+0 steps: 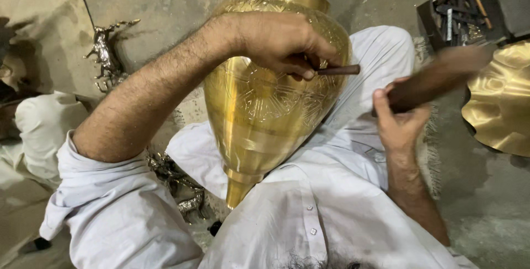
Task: The person sits on the floor with a large engraved brass vase held between the legs, presses a steel punch against the decorated surface and strikes it with a wooden mallet, repositioning the punch repeatedly to chase the pattern across the vase body.
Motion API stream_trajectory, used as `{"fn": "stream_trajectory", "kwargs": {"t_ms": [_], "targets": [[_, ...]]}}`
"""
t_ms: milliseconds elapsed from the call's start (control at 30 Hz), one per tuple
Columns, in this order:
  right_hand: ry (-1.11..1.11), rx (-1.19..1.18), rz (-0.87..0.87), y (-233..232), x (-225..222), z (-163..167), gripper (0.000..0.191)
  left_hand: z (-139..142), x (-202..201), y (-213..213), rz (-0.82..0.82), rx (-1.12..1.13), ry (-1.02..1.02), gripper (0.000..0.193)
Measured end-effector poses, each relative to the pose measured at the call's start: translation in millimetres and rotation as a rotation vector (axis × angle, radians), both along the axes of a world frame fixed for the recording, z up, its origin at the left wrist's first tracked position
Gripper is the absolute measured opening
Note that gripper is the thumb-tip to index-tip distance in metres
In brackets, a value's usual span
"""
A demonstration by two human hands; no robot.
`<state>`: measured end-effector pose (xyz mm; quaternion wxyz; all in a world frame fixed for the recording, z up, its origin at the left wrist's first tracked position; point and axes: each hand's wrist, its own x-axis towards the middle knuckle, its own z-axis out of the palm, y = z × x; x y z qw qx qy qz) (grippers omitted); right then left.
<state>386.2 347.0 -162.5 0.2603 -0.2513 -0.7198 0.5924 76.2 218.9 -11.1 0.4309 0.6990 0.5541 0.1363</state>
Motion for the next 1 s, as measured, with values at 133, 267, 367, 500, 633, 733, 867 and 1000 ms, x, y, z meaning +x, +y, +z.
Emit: {"fn": "stream_trajectory", "kwargs": {"t_ms": [133,267,367,500,633,733,867,1000], "targets": [[-0.041,0.017,0.056,12,-10,3,0.038,-5,0,-11,0.07,0.064,-0.028,0.027],[0.129,-0.282,0.044,19,-20,17,0.033,-9,-3,-30,0.161,0.056,-0.009,0.029],[-0.231,0.556,0.212,32,-28,24,0.04,-13,-1,-42,0.22,0.182,-0.059,0.035],[0.132,-0.164,0.173,42,-33,17,0.03,-16,3,-56,0.324,0.242,-0.075,0.04],[0.078,-0.069,0.218,60,-39,15,0.033,-17,3,-63,0.378,0.32,-0.138,0.042],[-0.057,0.024,0.308,70,-41,26,0.033,-20,1,-64,0.356,0.28,-0.116,0.038],[0.056,-0.049,0.305,61,-47,48,0.035,-23,-3,-59,0.298,0.272,-0.118,0.038],[0.232,-0.406,0.193,38,-56,56,0.032,-23,-5,-54,0.284,0.294,-0.163,0.041]]}}
